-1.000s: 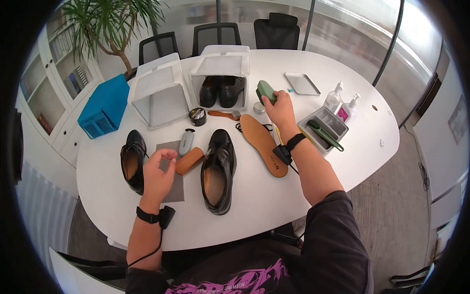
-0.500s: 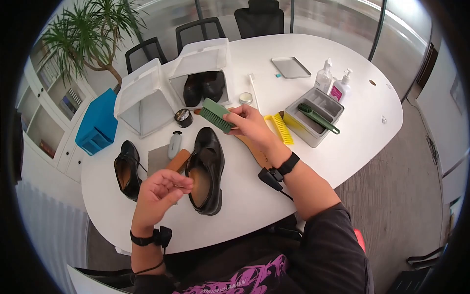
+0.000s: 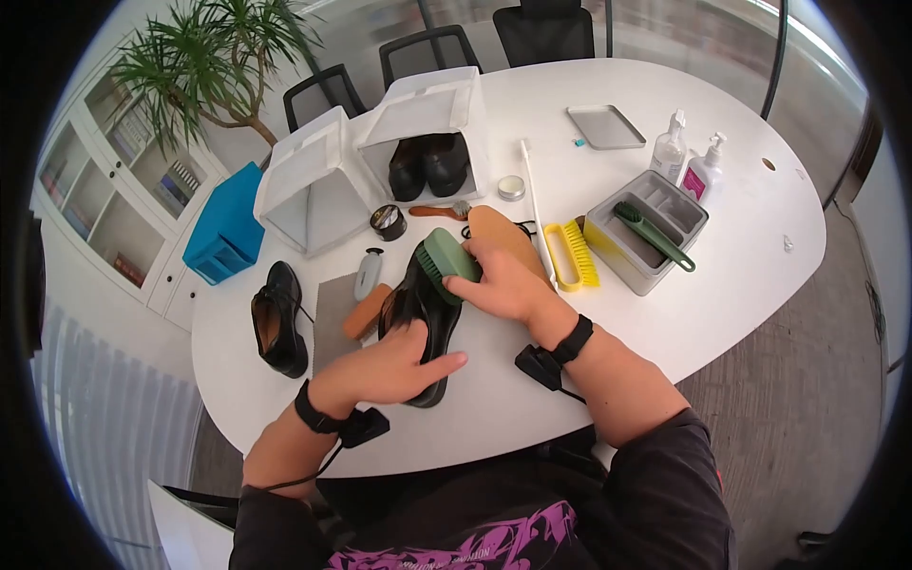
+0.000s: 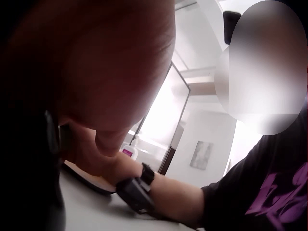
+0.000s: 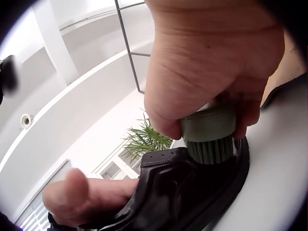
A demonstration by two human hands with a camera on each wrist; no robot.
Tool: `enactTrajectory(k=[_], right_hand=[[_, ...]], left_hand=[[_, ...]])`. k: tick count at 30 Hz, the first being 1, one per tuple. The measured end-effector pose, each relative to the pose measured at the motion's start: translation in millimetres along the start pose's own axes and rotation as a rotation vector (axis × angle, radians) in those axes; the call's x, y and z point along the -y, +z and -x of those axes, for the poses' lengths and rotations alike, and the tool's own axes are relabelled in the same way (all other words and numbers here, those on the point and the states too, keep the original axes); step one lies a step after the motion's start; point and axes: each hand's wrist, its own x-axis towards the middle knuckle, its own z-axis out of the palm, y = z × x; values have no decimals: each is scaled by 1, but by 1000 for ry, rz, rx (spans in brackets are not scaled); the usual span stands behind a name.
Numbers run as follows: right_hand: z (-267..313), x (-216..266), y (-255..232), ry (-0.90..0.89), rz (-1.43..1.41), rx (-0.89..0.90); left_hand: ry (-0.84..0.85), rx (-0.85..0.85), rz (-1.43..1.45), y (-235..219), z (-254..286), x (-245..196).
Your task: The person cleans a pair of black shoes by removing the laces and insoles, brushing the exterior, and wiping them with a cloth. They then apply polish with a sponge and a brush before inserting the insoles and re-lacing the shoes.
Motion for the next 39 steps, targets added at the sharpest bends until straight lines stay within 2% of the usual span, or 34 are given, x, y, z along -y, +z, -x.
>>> enactTrajectory(k=[1,2,4,5,6,8,9,10,11,12,13,15,16,18,19,20,22,23,25,26,28,29,30,31,32,34,35,36,38,39], right_hand=[[1,3,0,32,12,-14],[2,5,-1,64,24,-28],[-1,-1,-1,41,41,-64],[-2,-5,0,20,57,-104],[-3,-8,2,19,57,-97],[-5,-10,4,-83,-46,-222],[-2,-7,4,-89,-49,-218],[0,-3,3,-123,26,-165],[2,1,2,-157,99,-116],[5,7,2,-166,92,-113],[7,12,0,-205,23,-1],[7,4,3,-250,-186,208],[10,9,0,-265,-192,225],[16,19,-4,-250,-299,414],[14,16,1,-268,-276,333],[6,14,5,-294,-281,346],[-6,3,12,-214,-338,-47],[-18,-6,11,-281,-134,-217],[-17,6,10,-215,-131,-227],[-15,11,10,-164,-134,-241],[-6,17,10,-223,-101,-166],[4,28,11,-388,-91,-2],[15,39,14,-549,-85,159],[23,45,20,-541,-138,258],[26,52,21,-528,-145,261],[23,61,18,-562,16,165],[13,47,19,-579,1,-5],[5,39,17,-511,68,-201],[-11,26,13,-172,-199,-448],[-3,22,8,-160,-193,-454]], left_hand=[[73,-169,-136,5,-4,1],[67,-169,-132,5,-5,3],[-90,22,50,-18,-7,-11],[-53,-81,50,-12,-5,-4],[-58,-83,54,-6,-6,7],[-121,-34,557,0,-10,27],[0,-38,929,0,-5,26],[-3,-51,923,-1,-2,28],[17,-75,1047,0,-1,30],[36,-97,1175,-1,2,32],[31,-105,1169,-6,3,35],[-46,23,1370,-20,3,42],[-54,-1,1370,-22,4,45],[-24,120,1550,-19,-5,55],[-14,197,1511,-25,-7,52],[-63,145,1498,-26,-1,47],[-15,188,1601,-11,-11,68],[-11,192,1604,-4,-13,76],[56,296,1709,7,-7,70],[61,293,1739,12,-3,68],[138,84,1747,10,0,67],[284,64,1797,6,1,68],[280,61,1806,1,4,64],[253,-36,1810,-4,7,58],[218,-128,1811,-5,10,56],[265,-73,1851,-2,10,60],[256,-20,1845,1,11,61],[243,39,1842,6,12,60],[231,138,1883,11,15,56],[206,136,1846,12,19,49]])
